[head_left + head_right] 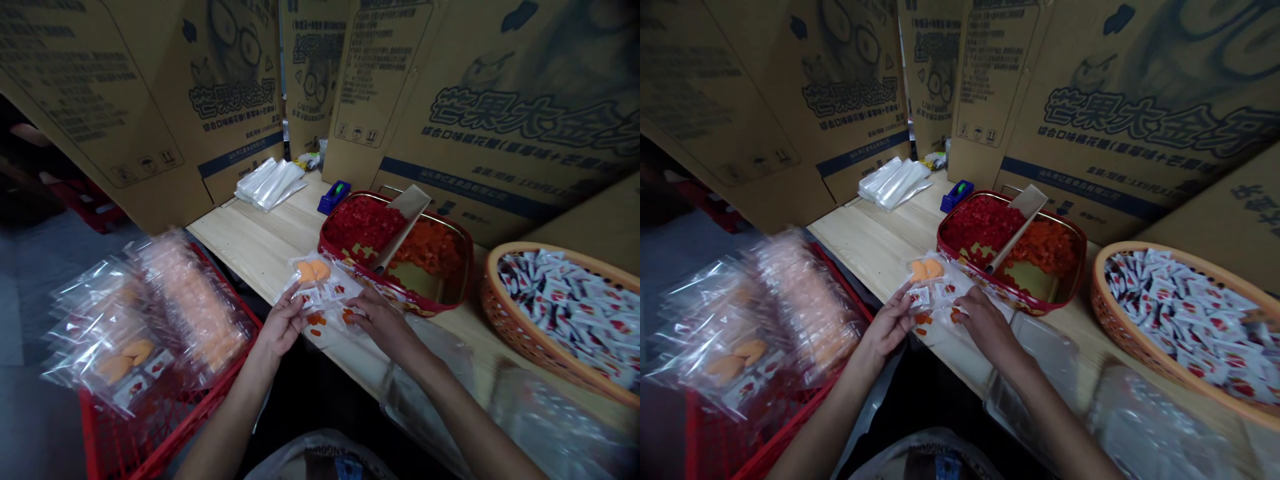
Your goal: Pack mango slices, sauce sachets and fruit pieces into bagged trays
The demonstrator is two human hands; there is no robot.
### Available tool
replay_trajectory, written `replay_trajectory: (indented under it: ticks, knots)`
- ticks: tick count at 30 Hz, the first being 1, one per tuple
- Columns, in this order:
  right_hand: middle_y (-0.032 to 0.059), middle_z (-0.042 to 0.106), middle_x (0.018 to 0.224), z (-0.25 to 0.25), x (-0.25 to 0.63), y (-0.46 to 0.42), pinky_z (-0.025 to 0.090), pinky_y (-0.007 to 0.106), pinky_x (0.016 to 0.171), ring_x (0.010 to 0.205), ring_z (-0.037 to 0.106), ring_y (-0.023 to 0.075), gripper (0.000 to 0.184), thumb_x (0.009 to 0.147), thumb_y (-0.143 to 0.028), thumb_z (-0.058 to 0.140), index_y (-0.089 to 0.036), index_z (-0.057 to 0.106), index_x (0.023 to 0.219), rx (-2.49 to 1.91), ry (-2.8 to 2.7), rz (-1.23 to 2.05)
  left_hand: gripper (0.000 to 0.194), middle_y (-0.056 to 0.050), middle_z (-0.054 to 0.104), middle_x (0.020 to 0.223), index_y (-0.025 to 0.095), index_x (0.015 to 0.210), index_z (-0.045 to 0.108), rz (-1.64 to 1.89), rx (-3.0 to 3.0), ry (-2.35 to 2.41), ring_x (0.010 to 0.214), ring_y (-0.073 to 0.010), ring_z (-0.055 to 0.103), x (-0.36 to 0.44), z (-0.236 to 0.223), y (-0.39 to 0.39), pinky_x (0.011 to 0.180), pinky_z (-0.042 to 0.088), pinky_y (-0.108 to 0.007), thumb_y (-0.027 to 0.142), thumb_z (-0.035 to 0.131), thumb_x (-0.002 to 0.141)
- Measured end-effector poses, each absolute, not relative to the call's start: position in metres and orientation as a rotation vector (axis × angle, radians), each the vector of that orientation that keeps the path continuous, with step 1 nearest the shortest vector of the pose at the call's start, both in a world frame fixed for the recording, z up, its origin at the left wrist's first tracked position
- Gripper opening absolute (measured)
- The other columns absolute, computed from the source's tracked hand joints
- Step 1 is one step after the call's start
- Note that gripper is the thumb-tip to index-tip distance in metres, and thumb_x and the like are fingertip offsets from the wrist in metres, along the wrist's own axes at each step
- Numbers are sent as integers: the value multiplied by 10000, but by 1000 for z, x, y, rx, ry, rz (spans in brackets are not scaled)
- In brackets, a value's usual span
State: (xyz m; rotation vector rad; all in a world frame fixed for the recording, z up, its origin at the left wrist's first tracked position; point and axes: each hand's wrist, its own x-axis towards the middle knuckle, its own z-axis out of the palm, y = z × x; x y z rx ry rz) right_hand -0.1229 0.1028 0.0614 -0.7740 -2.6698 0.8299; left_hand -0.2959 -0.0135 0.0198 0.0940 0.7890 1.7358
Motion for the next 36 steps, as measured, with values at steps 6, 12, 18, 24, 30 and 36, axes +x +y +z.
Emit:
replay_trajectory:
  ticks: [6,12,18,24,30,36]
  knots:
    - [21,567,769,68,-129,100,423,275,677,730,541,149,99,804,-198,492,-186,584,769,-865,-2471,924,433,-56,666,994,180,1134,523,1737,100,776,802,-179,653,-296,23,-16,724,548,-335,93,638,726]
    - [33,583,858,77,-142,78,451,272,715,806,557,148,244,809,-113,448,-227,628,929,-516,-2480,1049,472,-61,657,1022,197,1167,505,1735,96,789,823,-177,648,-295,20,-15,698,543,-310,99,640,726]
    - [49,559,855,74,-157,63,463,312,739,816,556,173,198,773,-80,516,-200,634,876,-569,-2660,924,511,-69,644,1043,200,1199,486,1733,93,803,846,-168,637,-294,21,-15,703,527,-279,122,654,723]
    - [27,530,773,80,-139,80,441,269,671,742,538,146,104,816,-171,511,-188,608,784,-721,-2482,863,492,-63,656,996,187,1164,498,1728,97,808,790,-171,648,-297,22,-17,685,542,-304,107,663,708]
    - [39,533,799,72,-138,81,439,281,671,768,544,169,145,813,-175,497,-214,635,831,-665,-2573,881,473,-57,665,969,182,1158,497,1724,89,774,804,-181,654,-296,22,-14,692,551,-319,83,641,719]
    - [74,563,846,71,-112,105,441,347,730,810,539,207,272,865,-252,396,-226,646,970,-818,-2303,607,455,-57,658,976,181,1161,504,1726,89,805,798,-180,654,-297,22,-17,734,546,-340,104,632,731]
